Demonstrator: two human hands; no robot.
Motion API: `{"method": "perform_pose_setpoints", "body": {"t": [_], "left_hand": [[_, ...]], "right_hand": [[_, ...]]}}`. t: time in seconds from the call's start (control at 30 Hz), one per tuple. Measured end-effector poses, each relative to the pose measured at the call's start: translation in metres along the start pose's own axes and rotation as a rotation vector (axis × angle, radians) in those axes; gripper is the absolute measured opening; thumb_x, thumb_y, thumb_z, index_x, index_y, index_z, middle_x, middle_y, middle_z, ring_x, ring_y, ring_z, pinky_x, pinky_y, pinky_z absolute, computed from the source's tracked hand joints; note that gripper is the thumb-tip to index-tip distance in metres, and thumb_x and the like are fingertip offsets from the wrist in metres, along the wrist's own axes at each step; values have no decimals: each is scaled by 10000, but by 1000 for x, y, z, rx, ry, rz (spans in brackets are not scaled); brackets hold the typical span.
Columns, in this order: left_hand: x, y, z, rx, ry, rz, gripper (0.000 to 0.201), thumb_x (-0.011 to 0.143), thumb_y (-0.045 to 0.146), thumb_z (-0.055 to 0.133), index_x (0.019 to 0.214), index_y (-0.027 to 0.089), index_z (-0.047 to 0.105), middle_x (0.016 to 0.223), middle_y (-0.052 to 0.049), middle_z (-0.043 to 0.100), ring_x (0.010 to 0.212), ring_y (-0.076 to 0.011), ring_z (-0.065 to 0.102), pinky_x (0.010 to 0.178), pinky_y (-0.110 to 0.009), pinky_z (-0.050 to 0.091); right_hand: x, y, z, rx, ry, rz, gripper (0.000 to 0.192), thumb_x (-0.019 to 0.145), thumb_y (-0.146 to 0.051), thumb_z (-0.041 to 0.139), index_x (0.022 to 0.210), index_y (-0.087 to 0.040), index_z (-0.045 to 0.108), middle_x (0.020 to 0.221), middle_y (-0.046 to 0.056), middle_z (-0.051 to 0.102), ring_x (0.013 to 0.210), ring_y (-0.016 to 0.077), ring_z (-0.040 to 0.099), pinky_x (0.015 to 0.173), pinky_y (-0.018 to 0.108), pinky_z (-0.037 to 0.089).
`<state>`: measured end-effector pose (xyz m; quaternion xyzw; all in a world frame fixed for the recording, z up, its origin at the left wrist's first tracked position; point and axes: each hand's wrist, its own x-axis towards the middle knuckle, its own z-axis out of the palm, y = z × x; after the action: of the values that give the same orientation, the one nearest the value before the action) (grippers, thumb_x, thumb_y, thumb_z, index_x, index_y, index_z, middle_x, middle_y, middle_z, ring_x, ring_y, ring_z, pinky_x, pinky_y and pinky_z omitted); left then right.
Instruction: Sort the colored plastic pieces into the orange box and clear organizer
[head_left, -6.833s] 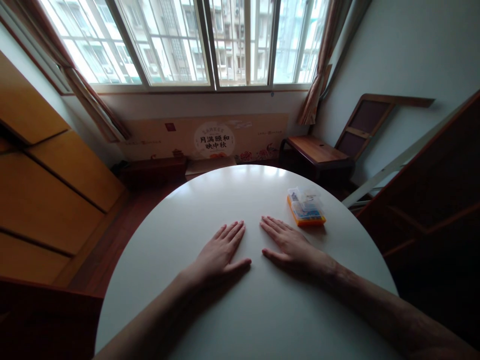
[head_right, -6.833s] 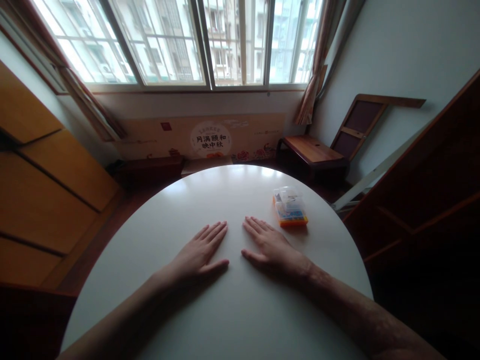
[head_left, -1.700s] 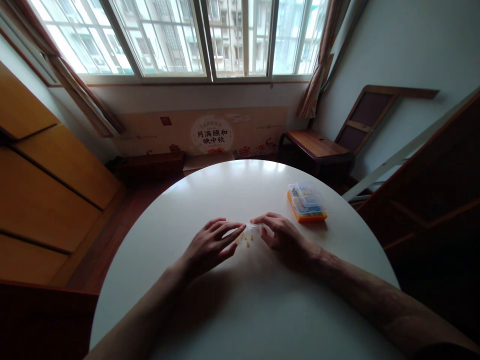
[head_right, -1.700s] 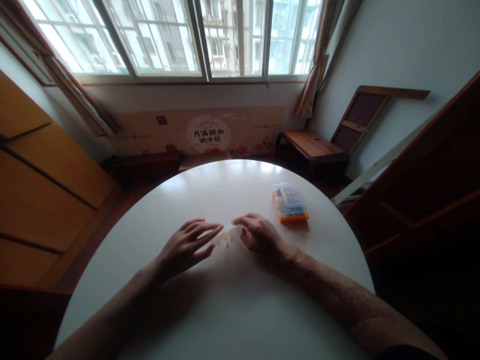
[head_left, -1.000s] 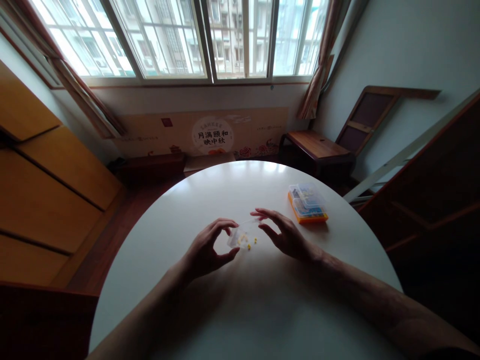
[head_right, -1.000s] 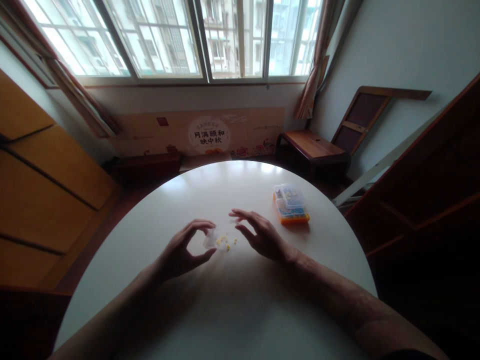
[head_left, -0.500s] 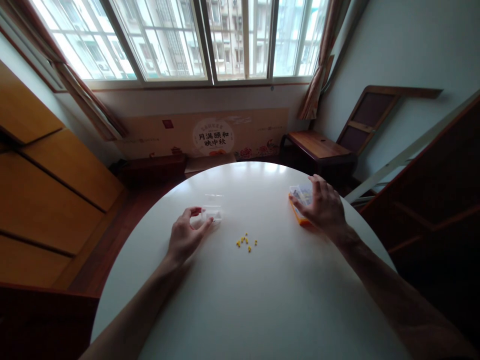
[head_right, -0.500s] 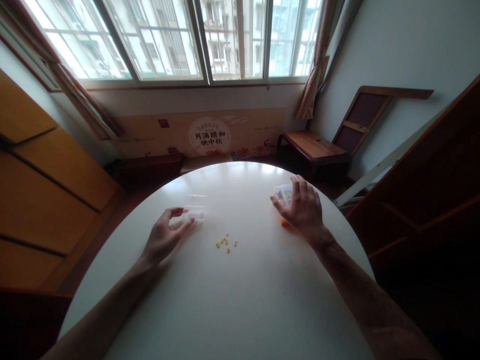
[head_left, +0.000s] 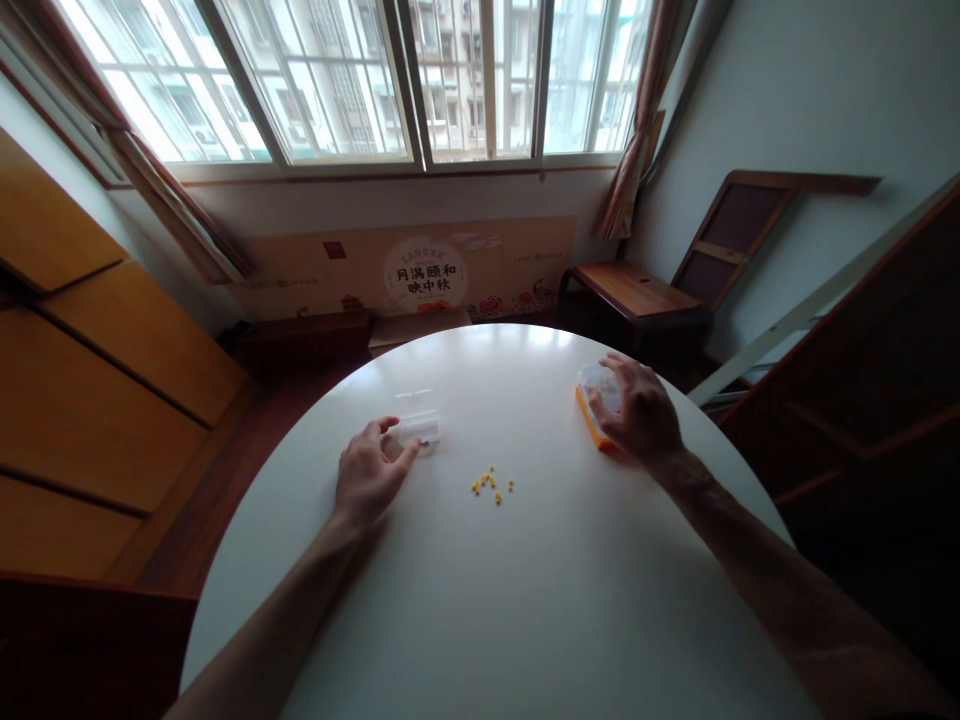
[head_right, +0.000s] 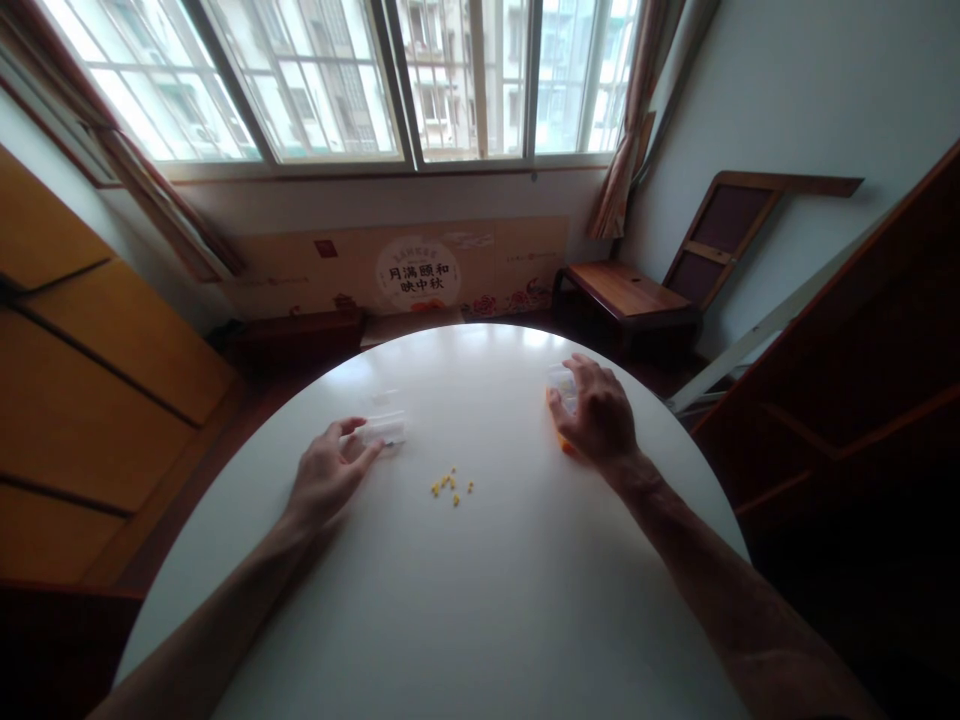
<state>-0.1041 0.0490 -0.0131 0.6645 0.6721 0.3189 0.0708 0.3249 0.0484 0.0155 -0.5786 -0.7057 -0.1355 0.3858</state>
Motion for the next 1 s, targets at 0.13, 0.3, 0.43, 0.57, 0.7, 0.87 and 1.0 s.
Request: {"method": "perform_pose_setpoints", "body": {"t": [0.13, 0.3, 0.43, 0.57, 0.7, 0.87, 1.0], "left_hand": [[-3, 9, -6, 3, 114, 67, 547, 940, 569, 710, 1333, 193, 651, 1339, -170, 727, 1243, -408, 687, 1133, -591, 521], [-22, 37, -12, -136, 191, 363, 335, 1029, 452, 688, 1279, 234, 643, 1270, -111, 710, 1188, -321, 699, 1129, -508, 538], [-42, 57, -3, -276, -61, 504, 489, 985, 468, 791, 1391, 257, 619, 1305, -104, 737, 1117, -291, 738, 1018, -454, 597], [-48, 61, 5, -347, -285, 562, 663, 942, 502, 851, 1503, 255, 598, 1378, -120, 748, 1177, -304, 749, 1068, -469, 595], [-44, 57, 5, -472, -375, 534, 531, 985, 454, 816, 1444, 233, 666, 1279, -98, 782, 1110, -265, 758, 1025, -418, 611], [-42, 55, 3, -556, -347, 477, 520, 948, 425, 861, 1394, 211, 700, 1210, -84, 790, 1065, -246, 745, 981, -383, 621], [-42, 52, 5, -563, -309, 481, 523, 938, 429, 873, 1384, 205, 717, 1205, -88, 799, 1051, -247, 748, 988, -395, 625]], "right_hand": [[-5, -29, -7, 268, -74, -175, 433, 1044, -338, 655, 1460, -227, 613, 1541, 156, 647, 1363, 373, 648, 1186, 594, 536], [-30, -69, 9, 659, -249, -263, 433, 1006, -294, 747, 1404, -241, 585, 1445, 161, 664, 1327, 310, 693, 1129, 502, 609], [-46, -86, 22, 776, -384, -322, 460, 982, -298, 807, 1383, -253, 586, 1436, 153, 670, 1269, 275, 728, 1084, 437, 637], [-49, -90, 25, 856, -377, -382, 463, 977, -332, 835, 1365, -245, 598, 1428, 154, 691, 1251, 268, 747, 1066, 424, 646], [-49, -94, 24, 833, -355, -402, 457, 1015, -344, 802, 1415, -241, 607, 1456, 155, 709, 1270, 269, 757, 1073, 425, 650], [-50, -95, 27, 572, -275, -461, 573, 1059, -370, 747, 1583, -230, 562, 1513, 174, 708, 1295, 326, 759, 1057, 489, 667], [-49, -95, 28, 427, -246, -580, 535, 1110, -331, 658, 1609, -172, 552, 1515, 193, 706, 1265, 336, 767, 1023, 495, 684]]}}
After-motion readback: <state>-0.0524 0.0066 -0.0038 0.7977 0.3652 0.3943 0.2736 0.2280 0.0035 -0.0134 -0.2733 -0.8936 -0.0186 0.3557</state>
